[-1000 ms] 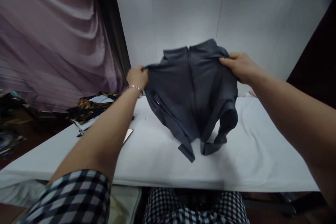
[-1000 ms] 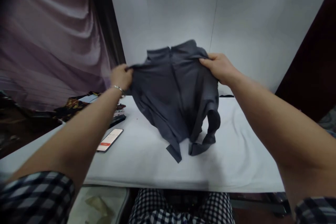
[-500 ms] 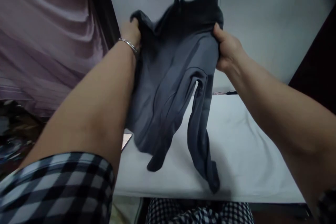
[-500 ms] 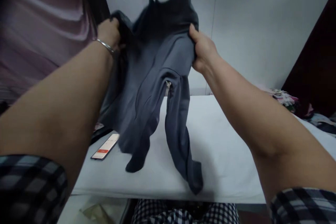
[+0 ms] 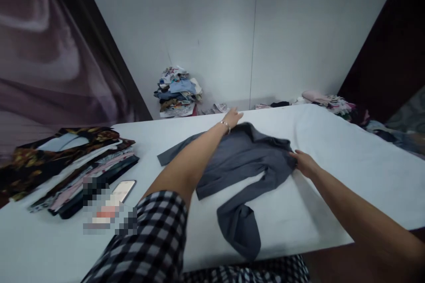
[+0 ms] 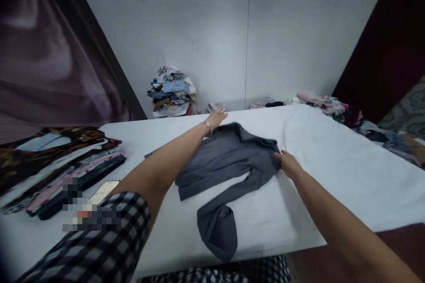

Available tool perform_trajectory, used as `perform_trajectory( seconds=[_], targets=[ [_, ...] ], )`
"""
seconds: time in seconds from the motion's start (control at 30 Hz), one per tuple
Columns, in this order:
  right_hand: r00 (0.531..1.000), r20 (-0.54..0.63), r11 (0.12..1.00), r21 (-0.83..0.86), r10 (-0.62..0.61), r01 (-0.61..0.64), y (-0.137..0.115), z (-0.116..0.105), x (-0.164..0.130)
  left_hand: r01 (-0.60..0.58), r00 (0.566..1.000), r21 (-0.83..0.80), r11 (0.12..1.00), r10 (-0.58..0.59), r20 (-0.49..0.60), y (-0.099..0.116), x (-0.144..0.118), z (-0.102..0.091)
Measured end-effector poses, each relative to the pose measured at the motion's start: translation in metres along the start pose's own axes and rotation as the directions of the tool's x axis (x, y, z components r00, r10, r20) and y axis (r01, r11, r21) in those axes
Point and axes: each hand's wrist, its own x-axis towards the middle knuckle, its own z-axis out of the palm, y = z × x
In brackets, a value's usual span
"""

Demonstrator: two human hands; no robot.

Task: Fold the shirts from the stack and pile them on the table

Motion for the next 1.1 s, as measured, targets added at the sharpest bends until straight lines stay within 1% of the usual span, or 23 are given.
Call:
perform_trajectory(
  seconds=[0.07,0.1,0.17,0.2,0.27,0.33,0.37,0.4,0.47,0.5,0.53,0.6,0.63,0.7,0.73,0.77,0.8,0.83,0.9,0.93,1.0,1.03,1.1],
  targets=[
    [0.999,-0.026,0.999,0.015,-0.041,0.042,0.027,-0.028,-0.008,0.04,0.998,0.016,0.999,-0.041,0.053,-0.029,-0.04,0.002],
    [0.996,-0.038,0.996,-0.003,-0.085,0.085,0.037,-0.038,-0.014,0.05,0.996,0.038,0.998,-0.053,0.073,-0.042,-0.064,-0.002],
    [0.984,-0.035,0.979,-0.116,-0.173,0.168,0.052,-0.05,-0.031,0.016,0.993,0.186,0.982,-0.038,0.111,-0.064,-0.118,-0.017],
    [0.977,-0.008,0.958,-0.2,-0.212,0.206,0.059,-0.051,-0.042,-0.013,0.992,0.253,0.967,-0.019,0.123,-0.071,-0.147,-0.024],
    [0.951,0.143,0.884,-0.352,-0.276,0.309,0.072,-0.046,-0.071,-0.087,0.99,0.363,0.928,0.041,0.133,-0.081,-0.202,-0.036],
    [0.868,0.385,0.776,-0.424,-0.312,0.467,0.084,-0.031,-0.106,-0.101,0.991,0.437,0.894,0.05,0.126,-0.085,-0.249,-0.04],
    [0.79,0.519,0.72,-0.406,-0.325,0.563,0.089,-0.02,-0.124,-0.105,0.991,0.467,0.878,0.05,0.128,-0.087,-0.268,-0.039],
    [0.691,0.64,0.664,-0.36,-0.336,0.656,0.093,-0.008,-0.143,-0.1,0.991,0.494,0.864,0.041,0.129,-0.088,-0.282,-0.037],
    [0.496,0.814,0.557,-0.271,-0.303,0.785,0.1,0.02,-0.174,-0.086,0.991,0.541,0.837,0.018,0.131,-0.09,-0.298,-0.03],
    [0.43,0.86,0.501,-0.255,-0.273,0.827,0.102,0.034,-0.186,-0.078,0.992,0.561,0.824,0.006,0.13,-0.092,-0.3,-0.026],
    [0.391,0.888,0.442,-0.258,-0.243,0.859,0.104,0.048,-0.195,-0.073,0.992,0.582,0.81,-0.004,0.129,-0.093,-0.299,-0.022],
    [0.376,0.901,0.351,-0.287,-0.218,0.891,0.107,0.072,-0.202,-0.065,0.991,0.635,0.77,-0.023,0.129,-0.094,-0.292,-0.017],
    [0.373,0.898,0.341,-0.284,-0.232,0.896,0.106,0.081,-0.202,-0.065,0.99,0.669,0.74,-0.034,0.134,-0.094,-0.288,-0.015],
    [0.362,0.882,0.422,-0.217,-0.301,0.88,0.099,0.086,-0.198,-0.087,0.987,0.735,0.673,-0.042,0.155,-0.088,-0.28,-0.014],
    [0.369,0.86,0.498,-0.162,-0.352,0.852,0.092,0.082,-0.195,-0.11,0.986,0.756,0.645,-0.028,0.166,-0.082,-0.279,-0.014],
    [0.401,0.823,0.585,-0.107,-0.402,0.804,0.082,0.073,-0.193,-0.139,0.984,0.765,0.628,0.004,0.176,-0.076,-0.279,-0.015],
    [0.461,0.771,0.673,-0.057,-0.439,0.737,0.071,0.059,-0.191,-0.171,0.983,0.764,0.622,0.05,0.179,-0.069,-0.281,-0.017],
    [0.545,0.701,0.756,-0.013,-0.46,0.655,0.06,0.041,-0.191,-0.2,0.979,0.755,0.624,0.101,0.175,-0.062,-0.285,-0.018],
    [0.723,0.542,0.888,0.102,-0.428,0.449,0.04,0.0,-0.191,-0.244,0.969,0.735,0.633,0.186,0.162,-0.05,-0.297,-0.02],
    [0.792,0.454,0.913,0.194,-0.407,0.358,0.033,-0.021,-0.191,-0.261,0.964,0.729,0.633,0.206,0.166,-0.046,-0.304,-0.02],
    [0.896,0.267,0.899,0.359,-0.356,0.25,0.029,-0.06,-0.189,-0.283,0.959,0.726,0.627,0.187,0.212,-0.045,-0.318,-0.018],
    [0.932,0.174,0.882,0.414,-0.319,0.225,0.03,-0.077,-0.187,-0.284,0.958,0.726,0.626,0.152,0.243,-0.047,-0.323,-0.015],
    [0.967,0.002,0.86,0.459,-0.254,0.225,0.038,-0.103,-0.183,-0.263,0.955,0.728,0.634,0.064,0.289,-0.054,-0.33,-0.01]
  ],
)
